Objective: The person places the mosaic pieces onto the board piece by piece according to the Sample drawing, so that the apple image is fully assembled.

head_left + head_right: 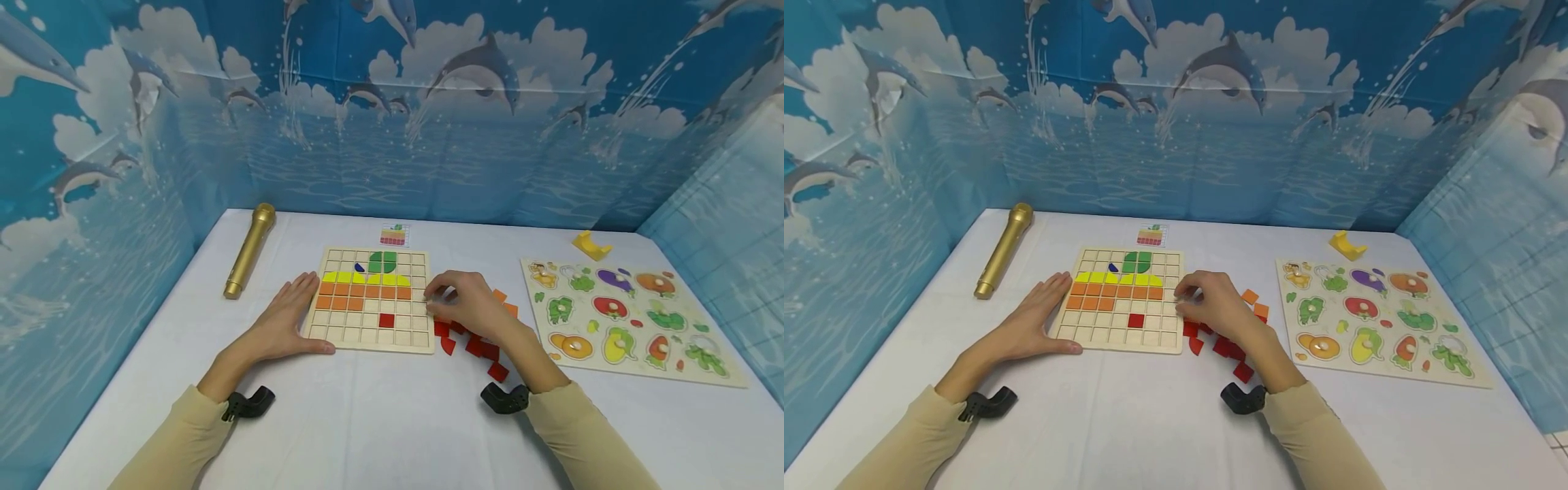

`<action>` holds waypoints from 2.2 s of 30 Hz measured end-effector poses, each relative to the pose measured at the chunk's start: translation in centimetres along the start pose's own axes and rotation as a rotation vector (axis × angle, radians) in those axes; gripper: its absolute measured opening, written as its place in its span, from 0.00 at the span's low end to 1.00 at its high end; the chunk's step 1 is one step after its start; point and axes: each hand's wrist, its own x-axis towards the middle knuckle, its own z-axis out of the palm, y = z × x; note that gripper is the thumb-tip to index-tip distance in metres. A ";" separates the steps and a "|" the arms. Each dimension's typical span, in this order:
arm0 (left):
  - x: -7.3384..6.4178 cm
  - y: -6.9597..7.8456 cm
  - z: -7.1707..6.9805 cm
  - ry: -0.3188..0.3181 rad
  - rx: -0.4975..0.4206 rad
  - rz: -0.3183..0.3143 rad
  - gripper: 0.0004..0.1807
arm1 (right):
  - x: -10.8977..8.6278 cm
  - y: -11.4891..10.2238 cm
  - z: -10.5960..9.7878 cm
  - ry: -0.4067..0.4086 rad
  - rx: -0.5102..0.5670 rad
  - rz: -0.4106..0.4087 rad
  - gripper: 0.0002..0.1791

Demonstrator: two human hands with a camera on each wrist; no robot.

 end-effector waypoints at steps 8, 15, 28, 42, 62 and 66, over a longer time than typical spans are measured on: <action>-0.1 0.1 0.0 -0.002 -0.002 -0.007 0.76 | -0.9 1.5 -1.5 -0.120 -0.029 0.014 0.16; 0.0 -0.1 0.0 0.001 -0.009 0.000 0.76 | -1.0 1.9 -1.6 -0.154 -0.024 -0.009 0.16; 0.1 -0.3 0.1 0.003 -0.011 -0.002 0.77 | -0.8 2.0 -0.8 -0.084 -0.068 -0.005 0.16; 0.2 -0.3 0.0 0.002 -0.010 -0.003 0.77 | -0.5 1.9 -0.5 -0.018 -0.091 -0.009 0.18; -0.1 -0.7 0.2 0.000 0.008 -0.011 0.77 | 3.7 -3.3 3.6 -0.051 -0.020 -0.131 0.12; 0.0 -0.5 0.1 -0.002 0.008 -0.004 0.76 | 4.5 -4.1 4.8 -0.045 -0.025 -0.144 0.09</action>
